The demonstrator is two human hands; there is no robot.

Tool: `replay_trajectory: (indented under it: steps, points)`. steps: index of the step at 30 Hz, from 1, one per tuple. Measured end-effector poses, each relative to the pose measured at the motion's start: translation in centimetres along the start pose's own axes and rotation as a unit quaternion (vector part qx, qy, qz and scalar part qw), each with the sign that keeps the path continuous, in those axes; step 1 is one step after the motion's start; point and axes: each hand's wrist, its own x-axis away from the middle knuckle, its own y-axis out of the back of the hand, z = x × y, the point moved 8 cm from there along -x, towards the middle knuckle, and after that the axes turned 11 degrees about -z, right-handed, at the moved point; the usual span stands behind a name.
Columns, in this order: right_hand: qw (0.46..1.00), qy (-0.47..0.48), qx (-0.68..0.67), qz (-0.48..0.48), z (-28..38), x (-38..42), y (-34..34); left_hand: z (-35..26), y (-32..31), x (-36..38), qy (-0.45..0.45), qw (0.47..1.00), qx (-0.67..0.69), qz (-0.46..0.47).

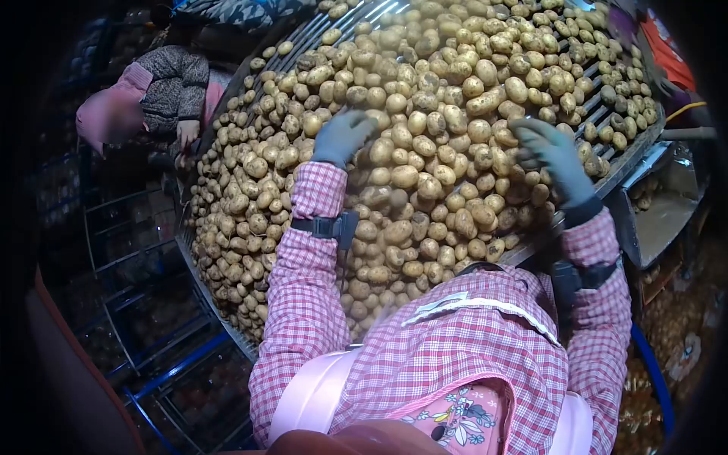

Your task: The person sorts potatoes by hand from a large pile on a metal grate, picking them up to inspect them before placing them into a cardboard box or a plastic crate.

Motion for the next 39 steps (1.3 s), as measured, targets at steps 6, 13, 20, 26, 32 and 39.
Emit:
replay_trajectory:
  steps: [6, 13, 20, 26, 32, 39]
  points:
    - [0.99, -0.03, -0.04, 0.128, -2.0, -2.3, -11.6, -2.1, -3.8, -3.2, 0.01, 0.977, -0.213, -0.026]
    - [0.982, -0.074, -0.053, 0.163, -3.4, -2.0, -13.8, -1.6, -2.7, -3.0, -0.015, 0.971, -0.22, 0.086]
    - [0.9, -0.281, -0.268, 0.196, -4.5, -0.4, -15.9, -9.5, -0.3, 1.8, -0.128, 0.976, 0.147, 0.095]
    - [0.951, -0.116, -0.188, 0.215, -4.5, -0.4, -13.2, 3.9, 6.6, -13.5, -0.028, 0.966, -0.133, -0.22]
    - [0.945, -0.146, -0.222, 0.191, -3.4, 0.9, -12.1, 4.7, 4.3, -15.8, 0.054, 0.981, -0.111, -0.15]
    - [0.91, -0.117, -0.297, 0.263, -2.0, 2.9, -13.2, -2.8, -1.3, -0.6, 0.171, 0.759, 0.621, 0.096]
